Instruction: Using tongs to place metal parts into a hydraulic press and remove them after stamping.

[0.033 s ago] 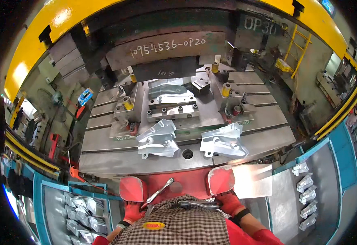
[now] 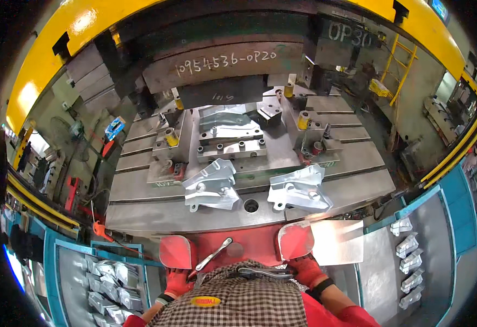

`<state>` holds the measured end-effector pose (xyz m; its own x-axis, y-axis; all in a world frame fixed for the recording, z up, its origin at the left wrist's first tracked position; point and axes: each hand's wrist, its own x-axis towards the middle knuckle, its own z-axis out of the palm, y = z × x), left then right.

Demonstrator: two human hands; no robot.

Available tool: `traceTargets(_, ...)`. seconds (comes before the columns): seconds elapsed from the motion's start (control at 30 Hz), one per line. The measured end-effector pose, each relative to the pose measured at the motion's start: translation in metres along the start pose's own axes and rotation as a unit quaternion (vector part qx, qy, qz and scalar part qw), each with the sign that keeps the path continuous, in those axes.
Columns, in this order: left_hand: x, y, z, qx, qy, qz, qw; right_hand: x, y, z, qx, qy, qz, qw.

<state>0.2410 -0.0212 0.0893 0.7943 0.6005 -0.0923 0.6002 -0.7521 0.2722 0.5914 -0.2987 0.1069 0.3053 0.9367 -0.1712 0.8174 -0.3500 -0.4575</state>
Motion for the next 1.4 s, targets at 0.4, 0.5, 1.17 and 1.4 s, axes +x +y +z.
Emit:
traceTargets(0.4,0.041,0.019,-0.029,-0.135,-0.041,0.072,0.987,0.005,0.025,0.021,0.023,-0.002,0.006,1.000)
traceTargets(0.5,0.055,0.023,-0.040,-0.150,0.012,0.068,0.986,0.016,0.006,0.003,-0.018,0.006,-0.013,1.000)
traceTargets(1.17,0.111,0.036,-0.036,-0.079,0.171,0.214,0.958,0.009,0.007,0.032,-0.006,0.151,-0.035,0.988)
traceTargets(1.4,0.116,0.040,-0.038,-0.077,0.176,0.233,0.953,-0.002,-0.023,-0.015,0.149,0.032,0.042,0.987)
